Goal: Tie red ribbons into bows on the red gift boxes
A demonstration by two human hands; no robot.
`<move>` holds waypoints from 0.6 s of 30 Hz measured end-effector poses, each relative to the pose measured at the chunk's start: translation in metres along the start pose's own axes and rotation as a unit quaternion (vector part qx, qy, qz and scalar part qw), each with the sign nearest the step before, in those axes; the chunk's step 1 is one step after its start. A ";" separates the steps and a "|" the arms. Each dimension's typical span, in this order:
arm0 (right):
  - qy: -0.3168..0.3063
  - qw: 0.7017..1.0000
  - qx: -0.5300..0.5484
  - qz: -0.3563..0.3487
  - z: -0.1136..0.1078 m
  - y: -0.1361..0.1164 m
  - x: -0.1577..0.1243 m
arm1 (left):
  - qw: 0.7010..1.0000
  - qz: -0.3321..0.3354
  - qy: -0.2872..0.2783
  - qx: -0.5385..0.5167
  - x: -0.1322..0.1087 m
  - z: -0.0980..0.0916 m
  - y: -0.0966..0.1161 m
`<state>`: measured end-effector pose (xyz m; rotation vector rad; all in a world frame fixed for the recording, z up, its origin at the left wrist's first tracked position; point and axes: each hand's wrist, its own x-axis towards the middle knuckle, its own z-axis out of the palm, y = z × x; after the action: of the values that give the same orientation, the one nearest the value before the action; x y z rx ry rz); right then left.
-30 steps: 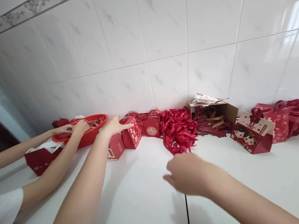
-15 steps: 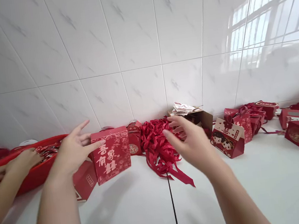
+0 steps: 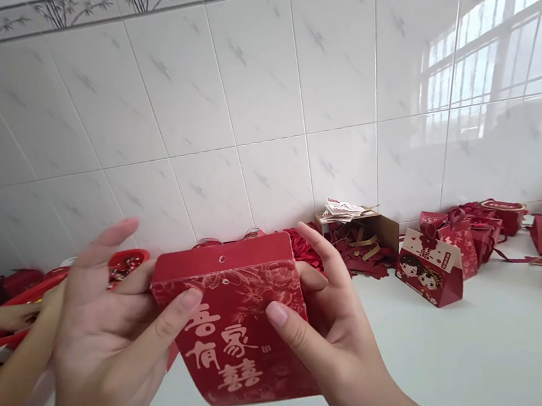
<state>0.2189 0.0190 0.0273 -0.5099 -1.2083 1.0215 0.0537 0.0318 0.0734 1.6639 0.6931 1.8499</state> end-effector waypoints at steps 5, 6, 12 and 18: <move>0.019 0.999 -0.005 -0.030 -0.002 -0.001 -0.004 | 0.995 0.023 -0.102 0.001 0.005 -0.004 -0.013; 0.021 0.999 -0.013 -0.034 -0.002 -0.002 -0.004 | 0.993 0.035 -0.111 0.010 0.006 -0.003 -0.015; 0.038 0.999 -0.002 -0.007 -0.001 0.007 0.002 | 0.993 -0.048 -0.095 -0.056 0.004 0.009 -0.022; 0.023 0.998 0.038 0.051 0.003 0.028 0.011 | 0.982 -0.177 -0.060 -0.040 0.016 0.006 -0.027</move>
<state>0.2056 0.0411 0.0120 -0.5360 -1.1072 1.1328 0.0595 0.0624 0.0671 1.4756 0.7935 1.4953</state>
